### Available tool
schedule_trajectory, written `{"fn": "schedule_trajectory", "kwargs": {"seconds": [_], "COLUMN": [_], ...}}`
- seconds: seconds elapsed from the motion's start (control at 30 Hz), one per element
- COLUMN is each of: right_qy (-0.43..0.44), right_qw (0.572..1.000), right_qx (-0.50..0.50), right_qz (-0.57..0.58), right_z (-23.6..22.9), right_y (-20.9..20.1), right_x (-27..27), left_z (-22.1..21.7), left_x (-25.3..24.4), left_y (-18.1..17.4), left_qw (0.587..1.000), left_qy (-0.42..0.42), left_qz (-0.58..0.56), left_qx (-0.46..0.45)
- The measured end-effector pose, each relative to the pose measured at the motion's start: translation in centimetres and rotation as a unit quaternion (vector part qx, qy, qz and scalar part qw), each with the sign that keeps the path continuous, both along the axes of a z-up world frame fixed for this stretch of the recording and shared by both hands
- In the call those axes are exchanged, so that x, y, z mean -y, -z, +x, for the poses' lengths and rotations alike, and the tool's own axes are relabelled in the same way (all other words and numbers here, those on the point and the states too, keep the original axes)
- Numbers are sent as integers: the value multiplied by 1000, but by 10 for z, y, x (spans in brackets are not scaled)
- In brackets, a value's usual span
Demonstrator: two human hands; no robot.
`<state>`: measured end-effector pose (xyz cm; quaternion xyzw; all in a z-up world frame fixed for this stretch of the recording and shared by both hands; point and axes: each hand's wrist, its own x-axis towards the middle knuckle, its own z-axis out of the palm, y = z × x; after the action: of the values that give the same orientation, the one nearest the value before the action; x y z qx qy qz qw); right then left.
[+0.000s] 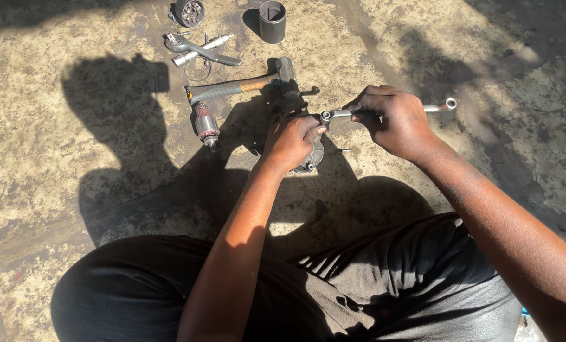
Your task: The person is using a wrench and a socket to loosen or tighten bolts on a starter motor while sitting on the floor. They handle the metal housing and small bolts by hand, using a cloth to wipe the parts.
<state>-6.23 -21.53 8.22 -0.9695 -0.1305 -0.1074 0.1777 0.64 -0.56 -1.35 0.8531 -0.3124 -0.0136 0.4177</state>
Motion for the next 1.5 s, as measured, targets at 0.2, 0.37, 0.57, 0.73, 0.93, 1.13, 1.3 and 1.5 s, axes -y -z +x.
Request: {"fn": "schedule_trajectory", "kwargs": {"seconds": [0.2, 0.37, 0.57, 0.73, 0.93, 1.13, 1.3, 1.5], "right_qy": [-67, -82, -89, -115, -175, -342, -431, -290], "right_qw": [997, 995, 992, 991, 983, 930, 860, 951], "right_qx": [0, -56, -92, -61, -48, 64, 127, 63], "right_qz": [-44, 7, 15, -7, -6, -119, -244, -88], "right_z": [13, 25, 28, 29, 24, 33, 47, 45], "right_y": [-5, -2, 12, 17, 25, 34, 34, 37], "right_x": [17, 31, 50, 53, 60, 71, 61, 90], "left_z": [1, 30, 46, 47, 40, 36, 32, 50], "left_x": [2, 12, 19, 16, 5, 20, 49, 21], "left_y": [4, 11, 3, -14, 16, 60, 47, 36], "left_qw": [995, 993, 983, 970, 972, 934, 927, 958], "left_qy": [19, 88, 166, 192, 210, 275, 337, 281], "left_qz": [-27, 42, 83, 141, 105, 145, 12, 38], "left_qx": [92, 73, -10, -49, 12, 176, 163, -29]}}
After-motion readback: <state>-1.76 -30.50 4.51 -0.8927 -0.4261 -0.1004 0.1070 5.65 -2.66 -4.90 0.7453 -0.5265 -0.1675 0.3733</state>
